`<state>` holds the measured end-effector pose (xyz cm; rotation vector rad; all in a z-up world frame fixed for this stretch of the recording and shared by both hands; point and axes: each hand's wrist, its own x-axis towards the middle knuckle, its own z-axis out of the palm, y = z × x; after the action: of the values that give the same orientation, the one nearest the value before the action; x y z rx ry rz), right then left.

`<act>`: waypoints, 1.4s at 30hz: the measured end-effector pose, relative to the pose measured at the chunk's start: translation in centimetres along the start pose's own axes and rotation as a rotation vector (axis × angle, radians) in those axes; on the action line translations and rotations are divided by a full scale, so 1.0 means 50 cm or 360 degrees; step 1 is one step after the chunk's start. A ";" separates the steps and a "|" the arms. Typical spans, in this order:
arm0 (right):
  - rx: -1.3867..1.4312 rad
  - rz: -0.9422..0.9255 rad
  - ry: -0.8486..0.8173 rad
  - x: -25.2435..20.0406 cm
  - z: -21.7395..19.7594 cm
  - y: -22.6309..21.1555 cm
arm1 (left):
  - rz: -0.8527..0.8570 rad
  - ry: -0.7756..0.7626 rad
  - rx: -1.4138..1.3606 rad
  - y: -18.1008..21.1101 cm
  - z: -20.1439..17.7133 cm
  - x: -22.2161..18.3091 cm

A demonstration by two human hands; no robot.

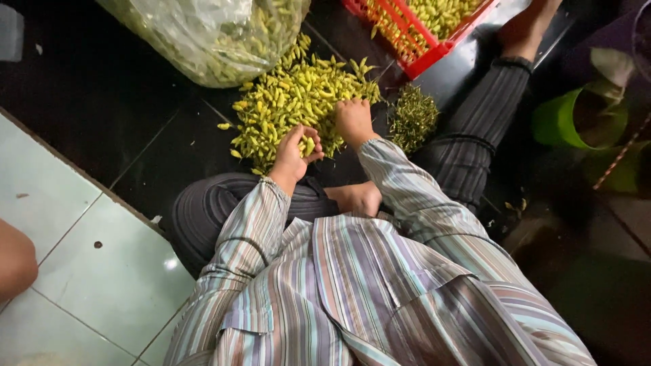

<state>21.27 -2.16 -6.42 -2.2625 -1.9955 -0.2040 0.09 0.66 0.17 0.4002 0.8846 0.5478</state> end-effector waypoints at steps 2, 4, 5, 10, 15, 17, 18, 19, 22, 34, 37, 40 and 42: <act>-0.0005 0.0018 -0.0051 0.004 -0.028 -0.008 | 0.0011 -0.0023 0.0018 -0.007 -0.006 0.010; -0.0004 0.0035 -0.0099 0.009 -0.034 -0.014 | 0.0024 -0.0041 0.0040 -0.009 -0.012 0.017; 0.0010 0.0103 -0.0243 0.010 -0.027 -0.013 | 0.0012 -0.0007 0.0055 -0.010 -0.014 0.020; 0.0024 0.0259 -0.0506 0.023 -0.036 -0.026 | 0.0026 0.0032 0.0113 -0.010 -0.013 0.021; 0.0482 0.0336 -0.0557 0.018 -0.102 -0.017 | 0.0017 0.0029 0.0143 -0.021 -0.021 0.027; 0.0657 0.0426 -0.0552 0.023 -0.103 -0.004 | 0.0020 0.0025 0.0149 -0.024 -0.023 0.032; 0.0835 0.0515 -0.0548 0.026 -0.103 0.002 | 0.0023 0.0024 0.0154 -0.024 -0.024 0.034; 0.0835 0.0516 -0.0548 0.024 -0.110 0.005 | 0.0022 0.0024 0.0155 -0.026 -0.023 0.034; 0.1252 0.0693 -0.0529 0.014 -0.100 0.012 | 0.0039 0.0015 0.0171 -0.029 -0.023 0.037; 0.2712 0.1429 -0.0750 0.003 -0.284 -0.060 | 0.0049 0.0138 0.0123 -0.016 -0.003 0.011; 0.2769 0.1524 -0.0681 0.006 -0.280 -0.058 | 0.0037 0.0125 0.0126 -0.009 0.002 0.007; 0.2756 0.1392 -0.0587 0.005 -0.290 -0.062 | 0.0064 0.0126 0.0175 -0.005 0.008 0.004; 0.2669 0.1188 -0.0519 -0.006 -0.266 -0.058 | 0.0102 0.0090 0.0218 -0.003 0.014 -0.008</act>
<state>18.06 -4.43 6.64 -1.5065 -0.5058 1.3512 0.49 0.23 0.71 0.5409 0.9693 0.5616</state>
